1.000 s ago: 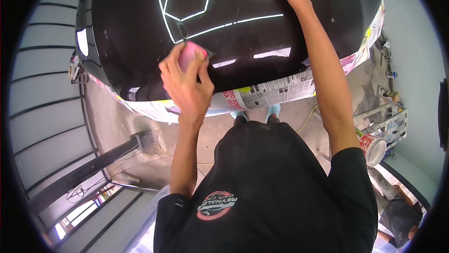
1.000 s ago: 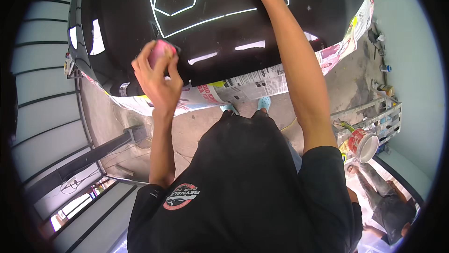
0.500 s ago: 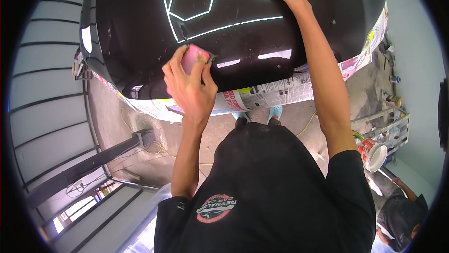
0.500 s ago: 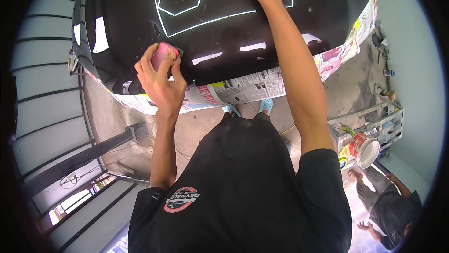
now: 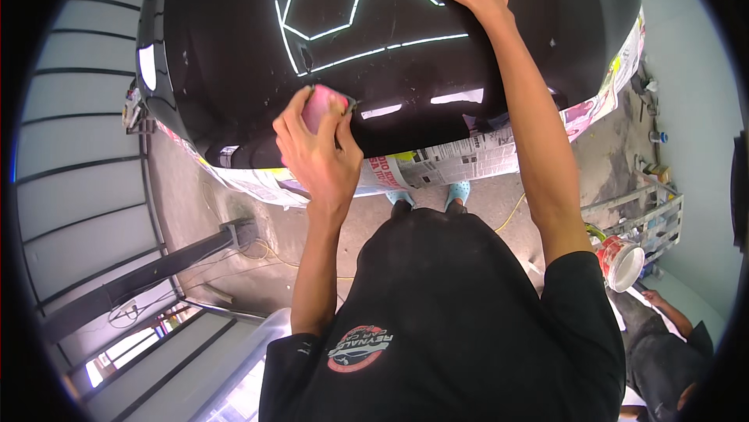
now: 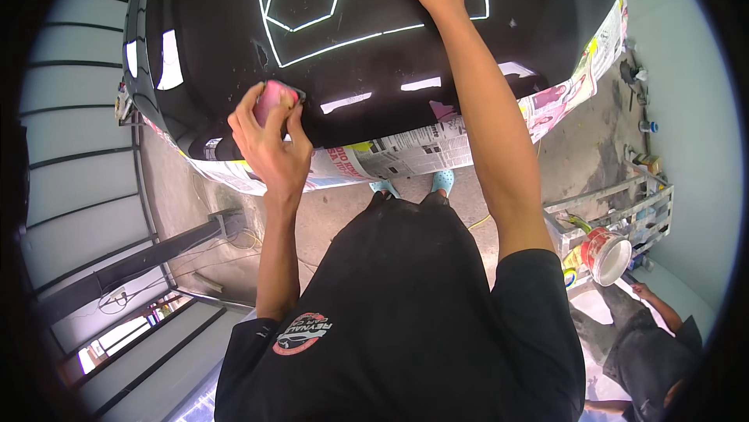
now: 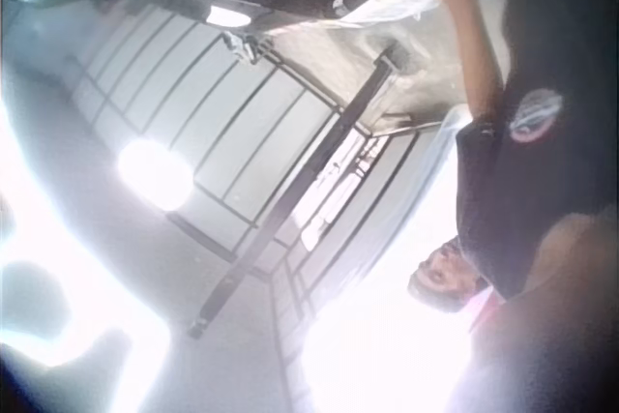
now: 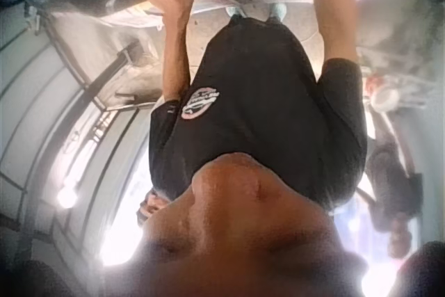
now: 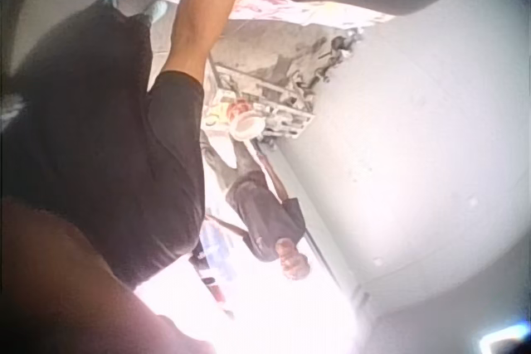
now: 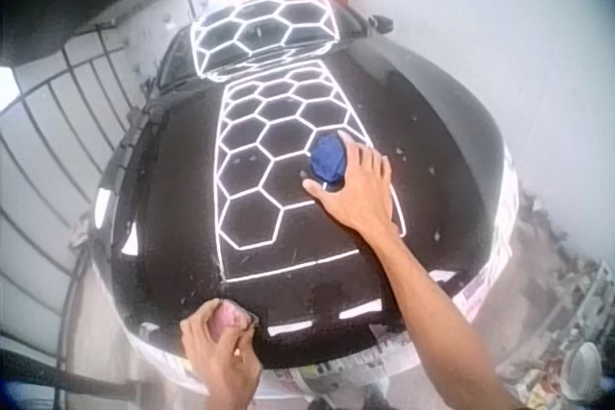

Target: The person sands a car hood with a sanding block, dips sandpaper and a block into a bucket of water, and then sands the car hood again with the wet sanding block.

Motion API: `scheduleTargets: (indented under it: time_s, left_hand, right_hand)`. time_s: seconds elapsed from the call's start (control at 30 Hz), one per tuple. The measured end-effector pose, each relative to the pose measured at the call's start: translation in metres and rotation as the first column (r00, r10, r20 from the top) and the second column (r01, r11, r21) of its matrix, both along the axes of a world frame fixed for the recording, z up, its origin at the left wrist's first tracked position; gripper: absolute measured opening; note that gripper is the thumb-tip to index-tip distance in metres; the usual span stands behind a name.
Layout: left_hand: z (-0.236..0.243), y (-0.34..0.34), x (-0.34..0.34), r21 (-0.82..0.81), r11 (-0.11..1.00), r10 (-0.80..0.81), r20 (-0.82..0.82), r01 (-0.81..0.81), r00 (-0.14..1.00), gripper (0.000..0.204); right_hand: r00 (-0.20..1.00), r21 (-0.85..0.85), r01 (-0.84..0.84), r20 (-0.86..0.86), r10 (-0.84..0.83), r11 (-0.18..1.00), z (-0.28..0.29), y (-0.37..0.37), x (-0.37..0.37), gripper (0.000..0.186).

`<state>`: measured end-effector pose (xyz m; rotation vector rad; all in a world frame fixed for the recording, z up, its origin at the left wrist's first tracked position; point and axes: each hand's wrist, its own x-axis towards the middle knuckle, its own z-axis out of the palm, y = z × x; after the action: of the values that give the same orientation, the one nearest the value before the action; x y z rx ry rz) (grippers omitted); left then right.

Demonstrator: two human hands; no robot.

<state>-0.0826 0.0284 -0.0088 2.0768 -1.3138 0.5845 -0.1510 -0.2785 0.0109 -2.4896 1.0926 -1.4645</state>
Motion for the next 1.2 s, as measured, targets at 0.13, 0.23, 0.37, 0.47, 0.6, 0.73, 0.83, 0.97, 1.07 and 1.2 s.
scheduleTargets:
  time_s: [0.13, 0.23, 0.37, 0.47, 0.6, 0.73, 0.83, 0.97, 1.07, 1.2]
  left_hand:
    - [0.004, -0.005, -0.001, -0.007, 0.999, 0.043, 0.039, -0.043, 0.998, 0.025]
    - [-0.005, 0.003, 0.001, -0.005, 1.0, -0.005, -0.014, 0.004, 1.0, 0.022]
    - [0.013, -0.019, 0.007, -0.041, 0.999, 0.029, 0.025, -0.028, 0.999, 0.02]
    - [-0.002, -0.003, -0.004, -0.047, 0.998, 0.031, -0.029, -0.032, 0.999, 0.017]
    - [0.008, -0.015, 0.01, -0.059, 0.998, 0.035, 0.001, -0.035, 0.999, 0.021]
    - [-0.003, -0.008, -0.005, -0.084, 0.995, 0.05, -0.023, -0.052, 0.998, 0.021]
    - [0.005, -0.015, 0.005, -0.103, 0.993, 0.058, -0.046, -0.063, 0.997, 0.026]
    - [0.015, -0.002, -0.006, -0.152, 0.988, -0.002, -0.124, -0.017, 0.992, 0.028]
    - [-0.003, 0.031, -0.03, -0.227, 0.969, -0.158, -0.244, 0.102, 0.957, 0.026]
    - [-0.022, 0.06, -0.054, -0.238, 0.966, -0.189, -0.376, 0.103, 0.907, 0.029]
  right_hand:
    - [1.0, 0.036, 0.019, -0.023, -0.018, 0.999, 0.0, 0.005, -0.003, 0.097]
    - [1.0, 0.011, 0.017, -0.01, -0.017, 1.0, -0.001, -0.004, 0.002, 0.097]
    - [1.0, 0.038, 0.027, -0.016, -0.026, 0.999, 0.006, -0.002, 0.001, 0.097]
    - [1.0, -0.009, 0.016, -0.005, -0.016, 1.0, -0.005, -0.001, -0.001, 0.097]
    - [0.998, 0.011, 0.05, -0.042, -0.049, 0.999, 0.0, 0.001, 0.001, 0.096]
    - [0.999, 0.018, 0.011, -0.045, -0.01, 1.0, 0.006, -0.006, -0.001, 0.096]
    - [0.996, 0.092, 0.067, -0.057, -0.062, 0.994, 0.002, -0.006, 0.002, 0.104]
    - [0.995, -0.163, 0.008, 0.102, 0.009, 0.987, 0.004, -0.014, 0.001, 0.109]
    - [0.994, -0.246, -0.03, 0.092, 0.054, 0.969, 0.011, 0.007, 0.003, 0.115]
    - [0.964, -0.136, -0.256, -0.113, 0.242, 0.957, 0.022, 0.078, 0.026, 0.122]
